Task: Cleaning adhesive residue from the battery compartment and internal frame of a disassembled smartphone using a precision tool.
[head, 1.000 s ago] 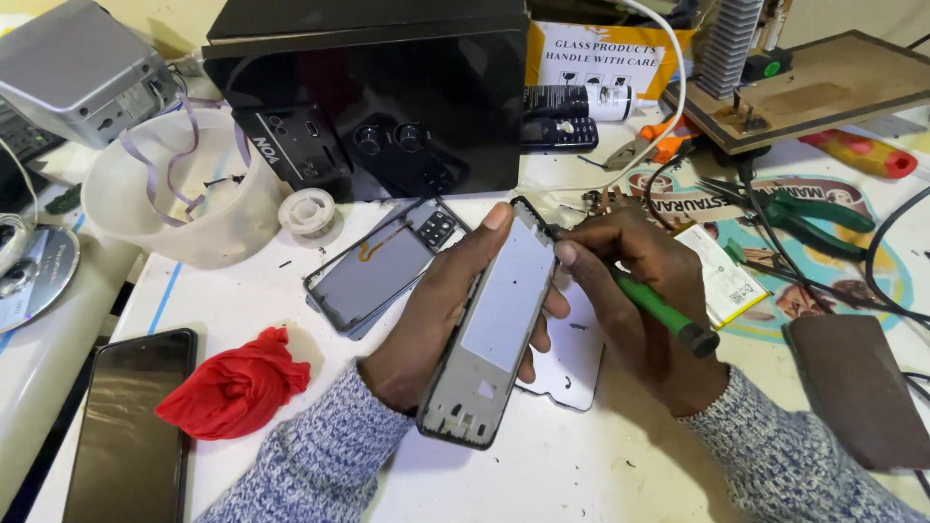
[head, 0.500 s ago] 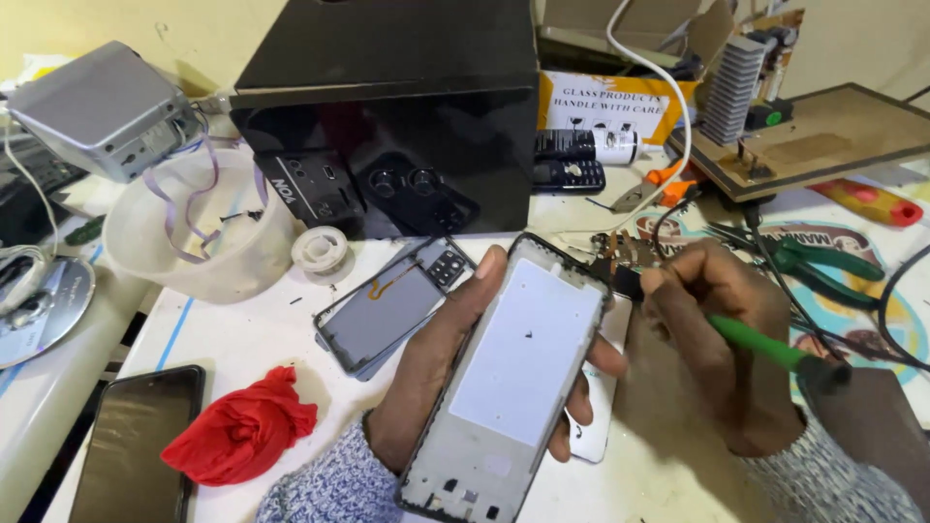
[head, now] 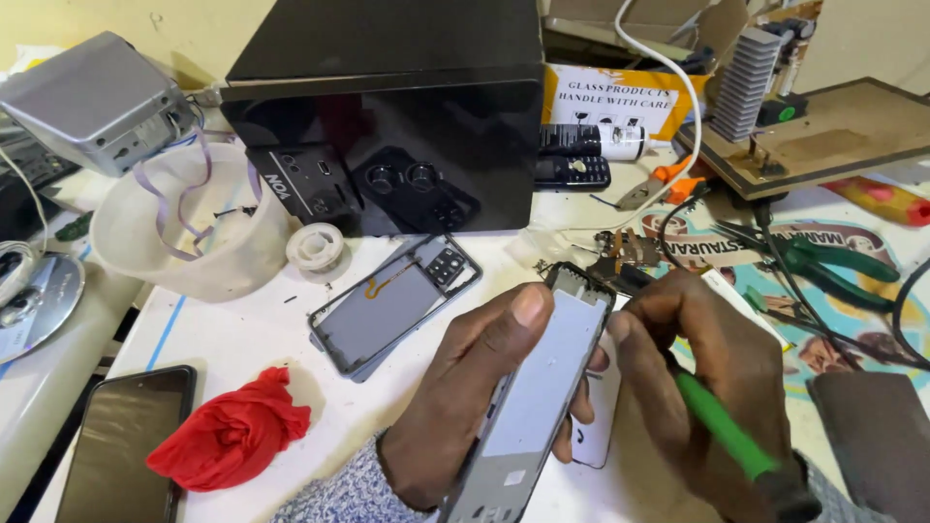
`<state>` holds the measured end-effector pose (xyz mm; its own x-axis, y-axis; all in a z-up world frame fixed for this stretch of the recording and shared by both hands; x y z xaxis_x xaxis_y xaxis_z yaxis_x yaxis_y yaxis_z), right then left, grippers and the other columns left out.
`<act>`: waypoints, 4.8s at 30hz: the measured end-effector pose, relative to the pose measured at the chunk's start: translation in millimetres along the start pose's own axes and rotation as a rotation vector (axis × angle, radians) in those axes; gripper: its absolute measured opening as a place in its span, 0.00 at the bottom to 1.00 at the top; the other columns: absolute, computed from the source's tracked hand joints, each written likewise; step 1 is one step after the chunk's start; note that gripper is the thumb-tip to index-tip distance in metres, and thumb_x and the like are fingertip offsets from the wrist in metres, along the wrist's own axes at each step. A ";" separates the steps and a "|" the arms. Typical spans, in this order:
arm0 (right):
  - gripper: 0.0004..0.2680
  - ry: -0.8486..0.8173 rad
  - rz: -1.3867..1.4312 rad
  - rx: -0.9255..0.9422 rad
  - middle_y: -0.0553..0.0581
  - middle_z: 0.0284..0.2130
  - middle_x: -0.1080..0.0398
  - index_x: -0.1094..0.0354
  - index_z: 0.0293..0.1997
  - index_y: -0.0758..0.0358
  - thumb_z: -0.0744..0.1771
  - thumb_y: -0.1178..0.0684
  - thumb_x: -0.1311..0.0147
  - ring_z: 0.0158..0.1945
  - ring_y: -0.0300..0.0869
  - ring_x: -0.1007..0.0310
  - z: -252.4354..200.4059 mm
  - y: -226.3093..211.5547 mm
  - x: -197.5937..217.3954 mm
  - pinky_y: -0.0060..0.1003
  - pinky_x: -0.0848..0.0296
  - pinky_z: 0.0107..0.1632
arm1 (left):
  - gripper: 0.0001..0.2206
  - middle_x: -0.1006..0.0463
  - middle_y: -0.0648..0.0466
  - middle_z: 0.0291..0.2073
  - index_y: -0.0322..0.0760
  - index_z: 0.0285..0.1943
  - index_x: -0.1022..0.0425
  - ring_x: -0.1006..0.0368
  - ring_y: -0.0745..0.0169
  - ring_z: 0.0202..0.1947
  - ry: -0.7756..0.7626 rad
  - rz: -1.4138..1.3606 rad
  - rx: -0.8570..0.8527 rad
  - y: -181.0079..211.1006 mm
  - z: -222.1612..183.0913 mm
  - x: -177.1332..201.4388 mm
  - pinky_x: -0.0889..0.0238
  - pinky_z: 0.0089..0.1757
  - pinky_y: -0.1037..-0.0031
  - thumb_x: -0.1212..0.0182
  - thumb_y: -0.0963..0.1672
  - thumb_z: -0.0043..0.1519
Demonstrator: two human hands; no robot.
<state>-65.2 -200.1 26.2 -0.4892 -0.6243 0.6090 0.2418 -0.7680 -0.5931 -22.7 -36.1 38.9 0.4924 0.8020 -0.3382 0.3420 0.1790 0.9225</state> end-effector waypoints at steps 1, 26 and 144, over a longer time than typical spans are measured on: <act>0.09 0.000 -0.003 -0.005 0.53 0.22 0.35 0.35 0.31 0.61 0.69 0.50 0.52 0.25 0.42 0.38 4.7 5.6 1.1 0.39 0.39 0.32 | 0.27 0.21 0.40 0.22 0.25 0.40 0.22 0.29 0.55 0.16 -0.003 -0.001 0.005 -5.4 2.9 2.4 0.36 0.23 0.72 0.53 0.55 0.62; 0.04 0.008 0.426 0.054 0.66 0.34 0.22 0.33 0.37 0.74 0.65 0.63 0.44 0.38 0.47 0.18 6.9 -6.4 6.9 0.35 0.17 0.42 | 0.31 0.20 0.38 0.31 0.20 0.46 0.22 0.25 0.51 0.21 -0.012 -0.123 -0.015 -13.6 17.4 12.7 0.26 0.25 0.63 0.52 0.57 0.61; 0.04 -0.306 0.382 0.266 0.59 0.30 0.22 0.33 0.28 0.60 0.61 0.60 0.40 0.36 0.46 0.21 -23.8 -23.2 -43.2 0.37 0.25 0.38 | 0.37 0.17 0.42 0.36 0.26 0.54 0.21 0.20 0.55 0.33 0.180 0.022 -0.253 -10.6 38.0 46.8 0.21 0.36 0.66 0.52 0.61 0.54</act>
<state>-69.6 -151.9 1.1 -0.0687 -0.8482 0.5252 0.5769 -0.4633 -0.6727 27.1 -22.1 6.2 0.3397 0.8915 -0.2996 0.1113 0.2783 0.9540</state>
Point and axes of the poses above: each hand's wrist, its own z-axis towards the middle knuckle, its own x-axis out of the back of the hand, y = z × x, the point moved 4 cm from there along z, towards the middle knuckle
